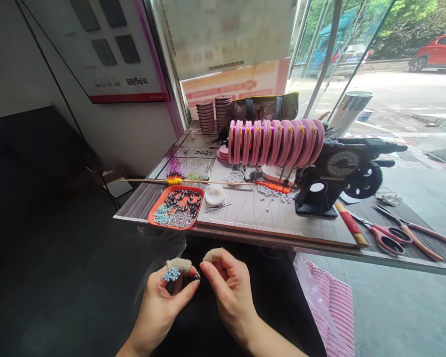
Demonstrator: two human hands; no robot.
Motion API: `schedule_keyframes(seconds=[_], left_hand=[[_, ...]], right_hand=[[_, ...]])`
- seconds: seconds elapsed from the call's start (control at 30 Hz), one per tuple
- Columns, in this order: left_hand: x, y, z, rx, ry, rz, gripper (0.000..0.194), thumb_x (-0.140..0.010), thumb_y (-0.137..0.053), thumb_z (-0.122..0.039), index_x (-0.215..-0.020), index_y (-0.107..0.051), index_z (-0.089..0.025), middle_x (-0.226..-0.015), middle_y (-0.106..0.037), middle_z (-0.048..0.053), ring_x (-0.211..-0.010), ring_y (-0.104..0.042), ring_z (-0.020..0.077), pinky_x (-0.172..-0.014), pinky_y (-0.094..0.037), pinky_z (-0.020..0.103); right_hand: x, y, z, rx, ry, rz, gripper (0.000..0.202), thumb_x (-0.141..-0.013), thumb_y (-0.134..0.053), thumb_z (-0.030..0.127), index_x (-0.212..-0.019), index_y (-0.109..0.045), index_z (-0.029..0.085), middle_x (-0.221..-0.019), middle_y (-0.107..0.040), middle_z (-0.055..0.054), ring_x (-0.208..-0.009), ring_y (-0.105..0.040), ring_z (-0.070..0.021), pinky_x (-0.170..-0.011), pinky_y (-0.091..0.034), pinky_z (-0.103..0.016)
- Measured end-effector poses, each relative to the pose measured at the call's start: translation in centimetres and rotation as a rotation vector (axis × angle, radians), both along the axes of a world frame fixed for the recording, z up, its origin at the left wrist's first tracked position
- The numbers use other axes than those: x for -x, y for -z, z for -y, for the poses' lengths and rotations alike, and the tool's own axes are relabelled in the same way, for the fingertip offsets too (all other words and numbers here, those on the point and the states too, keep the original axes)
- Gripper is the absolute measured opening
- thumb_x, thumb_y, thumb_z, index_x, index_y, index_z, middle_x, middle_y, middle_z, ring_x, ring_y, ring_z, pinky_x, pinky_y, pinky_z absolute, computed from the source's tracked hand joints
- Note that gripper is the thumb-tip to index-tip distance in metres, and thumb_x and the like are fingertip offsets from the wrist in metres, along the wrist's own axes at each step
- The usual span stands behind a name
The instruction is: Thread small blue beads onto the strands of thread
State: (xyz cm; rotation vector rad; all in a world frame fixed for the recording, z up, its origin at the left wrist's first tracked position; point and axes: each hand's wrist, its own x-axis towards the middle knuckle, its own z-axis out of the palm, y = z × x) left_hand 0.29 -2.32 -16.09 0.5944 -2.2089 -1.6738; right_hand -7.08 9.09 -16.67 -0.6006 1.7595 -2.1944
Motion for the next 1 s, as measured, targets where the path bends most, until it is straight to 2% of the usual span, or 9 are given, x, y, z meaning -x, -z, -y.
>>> schedule_keyframes(seconds=[0.2,0.43,0.53,0.63,0.77,0.87,1.0], left_hand=[[-0.2,0.0,0.2,0.061,0.032,0.007,0.007,-0.069,-0.067,-0.024,-0.072,-0.064,-0.02,-0.069,-0.065,0.001,-0.065,-0.059,0.0153,-0.057,-0.045,0.022],[-0.4,0.2,0.1,0.088,0.001,-0.038,0.007,-0.069,-0.068,-0.025,-0.073,-0.064,-0.021,-0.071,-0.066,0.001,-0.068,-0.062,0.0177,-0.061,-0.048,0.024],[-0.3,-0.1,0.0,0.148,-0.039,-0.079,0.007,-0.068,-0.069,-0.023,-0.073,-0.065,-0.022,-0.071,-0.068,0.001,-0.066,-0.063,0.0188,-0.062,-0.05,0.026],[-0.1,-0.4,-0.1,0.279,-0.058,-0.136,0.009,-0.066,-0.07,-0.018,-0.072,-0.065,-0.023,-0.069,-0.068,0.001,-0.062,-0.063,0.0183,-0.062,-0.05,0.026],[0.0,-0.8,0.0,0.346,-0.012,-0.18,0.009,-0.069,-0.066,-0.015,-0.07,-0.064,-0.024,-0.066,-0.064,0.0,-0.061,-0.061,0.0166,-0.061,-0.048,0.025],[0.0,-0.9,0.3,0.314,0.045,-0.167,0.011,-0.07,-0.063,-0.012,-0.072,-0.063,-0.023,-0.07,-0.063,0.0,-0.064,-0.059,0.0162,-0.062,-0.047,0.024],[-0.1,-0.7,1.5,0.063,0.094,0.002,0.019,-0.069,-0.065,-0.021,-0.088,-0.062,-0.022,-0.08,-0.061,0.001,-0.071,-0.057,0.0167,-0.06,-0.046,0.023]], right_hand=[[0.0,0.1,0.2,0.009,-0.005,0.003,0.025,-0.08,-0.059,0.035,-0.064,-0.052,0.017,-0.057,-0.044,0.003,-0.053,-0.038,-0.0088,-0.048,-0.036,-0.019],[-0.1,0.4,0.1,-0.027,-0.024,-0.002,0.028,-0.08,-0.058,0.04,-0.064,-0.052,0.017,-0.058,-0.045,0.002,-0.053,-0.039,-0.0098,-0.048,-0.036,-0.021],[-0.2,0.8,0.2,-0.026,-0.102,0.017,0.028,-0.082,-0.056,0.04,-0.066,-0.051,0.017,-0.059,-0.045,0.002,-0.054,-0.039,-0.0096,-0.05,-0.036,-0.021],[-0.4,1.0,0.3,-0.061,-0.186,0.012,0.029,-0.085,-0.052,0.042,-0.069,-0.048,0.018,-0.062,-0.045,0.002,-0.057,-0.039,-0.0097,-0.052,-0.035,-0.021],[-0.4,0.9,0.0,-0.183,-0.29,-0.067,0.03,-0.09,-0.042,0.044,-0.075,-0.047,0.018,-0.066,-0.043,0.002,-0.06,-0.037,-0.0104,-0.056,-0.033,-0.022],[-0.3,0.7,-0.3,-0.243,-0.34,-0.093,0.032,-0.09,-0.04,0.045,-0.073,-0.047,0.018,-0.064,-0.041,0.003,-0.059,-0.035,-0.0103,-0.055,-0.03,-0.023],[-0.2,0.6,-0.4,-0.272,-0.29,-0.135,0.029,-0.09,-0.041,0.042,-0.076,-0.049,0.018,-0.066,-0.044,0.002,-0.06,-0.038,-0.0108,-0.056,-0.032,-0.023]])
